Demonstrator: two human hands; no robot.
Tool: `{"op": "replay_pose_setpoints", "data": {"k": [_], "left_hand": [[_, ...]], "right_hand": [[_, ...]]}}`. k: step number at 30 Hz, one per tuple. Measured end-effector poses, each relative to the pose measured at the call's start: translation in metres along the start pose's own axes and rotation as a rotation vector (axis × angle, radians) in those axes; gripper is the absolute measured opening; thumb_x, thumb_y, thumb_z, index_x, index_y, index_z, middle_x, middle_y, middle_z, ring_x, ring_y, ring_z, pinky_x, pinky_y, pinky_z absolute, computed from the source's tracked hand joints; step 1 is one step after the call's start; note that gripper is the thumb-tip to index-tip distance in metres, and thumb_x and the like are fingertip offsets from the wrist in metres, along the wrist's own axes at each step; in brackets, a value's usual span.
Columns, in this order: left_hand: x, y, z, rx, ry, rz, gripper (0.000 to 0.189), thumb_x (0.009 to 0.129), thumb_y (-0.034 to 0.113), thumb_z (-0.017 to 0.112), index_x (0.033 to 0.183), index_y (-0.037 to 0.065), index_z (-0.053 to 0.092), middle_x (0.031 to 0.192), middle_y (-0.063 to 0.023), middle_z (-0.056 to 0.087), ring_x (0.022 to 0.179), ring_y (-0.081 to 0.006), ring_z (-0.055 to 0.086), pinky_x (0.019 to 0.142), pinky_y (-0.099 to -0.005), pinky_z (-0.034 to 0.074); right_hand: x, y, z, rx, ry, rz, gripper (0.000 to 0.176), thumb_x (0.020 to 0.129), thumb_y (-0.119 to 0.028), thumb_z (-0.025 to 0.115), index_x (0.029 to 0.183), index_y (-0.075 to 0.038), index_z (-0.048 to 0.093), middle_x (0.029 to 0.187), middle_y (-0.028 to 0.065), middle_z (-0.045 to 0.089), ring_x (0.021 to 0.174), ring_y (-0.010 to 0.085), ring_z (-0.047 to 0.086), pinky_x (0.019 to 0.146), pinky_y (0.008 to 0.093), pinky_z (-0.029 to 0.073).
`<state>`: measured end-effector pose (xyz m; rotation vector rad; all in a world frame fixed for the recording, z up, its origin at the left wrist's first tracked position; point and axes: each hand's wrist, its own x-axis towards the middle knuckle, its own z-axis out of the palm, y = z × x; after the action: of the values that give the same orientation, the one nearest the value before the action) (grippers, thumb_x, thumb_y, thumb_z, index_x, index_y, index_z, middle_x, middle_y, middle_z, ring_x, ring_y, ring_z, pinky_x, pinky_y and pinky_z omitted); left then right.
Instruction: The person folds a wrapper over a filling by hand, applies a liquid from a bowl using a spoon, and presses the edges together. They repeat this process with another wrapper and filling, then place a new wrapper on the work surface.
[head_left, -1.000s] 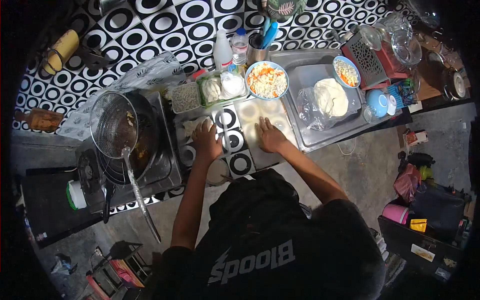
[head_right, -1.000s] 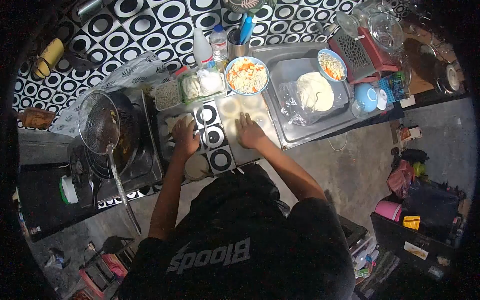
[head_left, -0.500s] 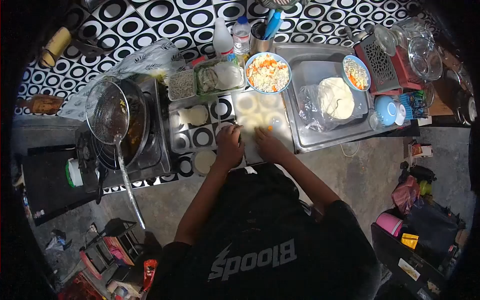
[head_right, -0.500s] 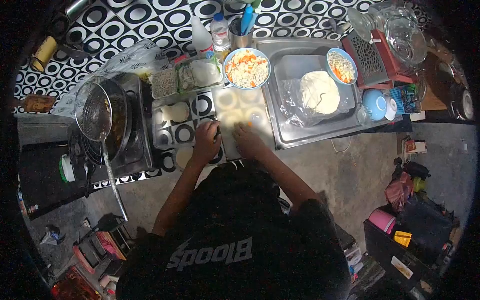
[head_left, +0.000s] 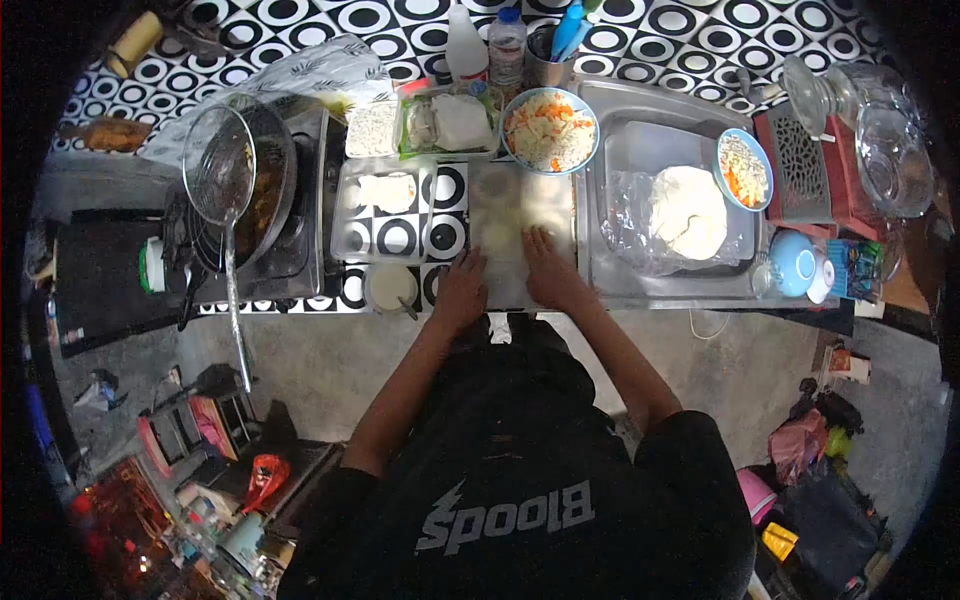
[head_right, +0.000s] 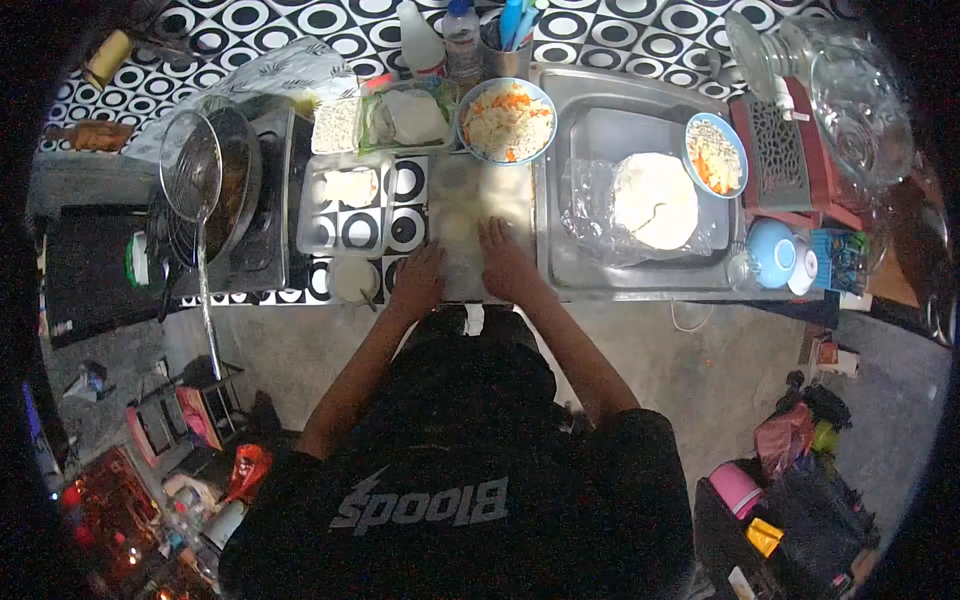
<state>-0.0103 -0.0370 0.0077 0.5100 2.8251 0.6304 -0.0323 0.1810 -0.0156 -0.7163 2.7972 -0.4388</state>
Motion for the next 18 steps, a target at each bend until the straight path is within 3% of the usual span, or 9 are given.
{"op": "replay_pose_setpoints", "data": {"k": [1, 3, 9, 13, 15, 16, 18], "left_hand": [[0.0, 0.002, 0.002, 0.032, -0.061, -0.035, 0.052, 0.08, 0.012, 0.057, 0.13, 0.002, 0.048, 0.143, -0.0165, 0.041, 0.134, -0.0366, 0.038, 0.101, -0.0566, 0.037], [-0.003, 0.004, 0.004, 0.063, -0.124, -0.085, 0.052, 0.08, 0.013, 0.057, 0.131, 0.002, 0.047, 0.146, -0.0154, 0.038, 0.136, -0.0364, 0.034, 0.102, -0.0579, 0.035], [-0.019, -0.001, 0.008, 0.039, -0.055, -0.076, 0.049, 0.084, 0.017, 0.053, 0.132, 0.003, 0.048, 0.148, -0.0157, 0.036, 0.137, -0.0373, 0.034, 0.105, -0.0569, 0.031], [-0.028, -0.014, 0.009, -0.087, 0.023, -0.108, 0.051, 0.085, 0.018, 0.054, 0.133, 0.003, 0.047, 0.143, -0.0184, 0.042, 0.136, -0.0358, 0.036, 0.107, -0.0535, 0.03], [-0.032, -0.02, 0.006, -0.145, 0.072, -0.089, 0.051, 0.085, 0.018, 0.055, 0.133, 0.003, 0.046, 0.14, -0.0193, 0.044, 0.135, -0.0353, 0.037, 0.108, -0.0515, 0.03], [-0.034, -0.022, 0.004, -0.166, 0.092, -0.076, 0.052, 0.085, 0.018, 0.056, 0.134, 0.002, 0.046, 0.138, -0.0198, 0.047, 0.134, -0.0354, 0.038, 0.108, -0.0497, 0.03], [-0.04, -0.029, -0.003, -0.192, 0.108, -0.059, 0.053, 0.085, 0.018, 0.057, 0.134, 0.002, 0.046, 0.135, -0.0203, 0.049, 0.132, -0.0355, 0.04, 0.108, -0.0479, 0.031]], "right_hand": [[-0.003, -0.004, 0.009, 0.003, -0.004, -0.014, 0.078, 0.076, -0.013, 0.056, 0.143, 0.011, 0.023, 0.143, 0.0346, 0.032, 0.135, 0.0461, 0.032, 0.113, 0.047, 0.027], [-0.011, -0.019, 0.017, -0.019, 0.079, -0.074, 0.073, 0.075, -0.015, 0.056, 0.135, 0.018, 0.031, 0.142, 0.0388, 0.027, 0.138, 0.0513, 0.019, 0.117, 0.0501, 0.015], [-0.02, -0.048, 0.018, 0.196, 0.1, -0.058, 0.072, 0.074, -0.016, 0.058, 0.134, 0.017, 0.035, 0.144, 0.0375, 0.026, 0.138, 0.0528, 0.018, 0.117, 0.0509, 0.015], [-0.019, -0.078, -0.002, 0.098, 0.0, -0.1, 0.07, 0.078, -0.015, 0.057, 0.137, 0.014, 0.033, 0.146, 0.0351, 0.025, 0.139, 0.0493, 0.019, 0.117, 0.0489, 0.019], [-0.018, -0.094, -0.016, 0.533, -0.109, -0.038, 0.069, 0.081, -0.014, 0.056, 0.142, 0.006, 0.031, 0.148, 0.0291, 0.029, 0.139, 0.0422, 0.025, 0.115, 0.0451, 0.025], [-0.017, -0.099, -0.015, 0.527, -0.106, -0.03, 0.069, 0.081, -0.014, 0.056, 0.142, 0.006, 0.031, 0.148, 0.0291, 0.029, 0.139, 0.0422, 0.025, 0.115, 0.0451, 0.025], [-0.012, -0.108, -0.013, 0.734, -0.194, 0.112, 0.075, 0.082, -0.026, 0.062, 0.146, -0.004, 0.028, 0.14, 0.0274, 0.043, 0.132, 0.0425, 0.038, 0.111, 0.0498, 0.031]]}}
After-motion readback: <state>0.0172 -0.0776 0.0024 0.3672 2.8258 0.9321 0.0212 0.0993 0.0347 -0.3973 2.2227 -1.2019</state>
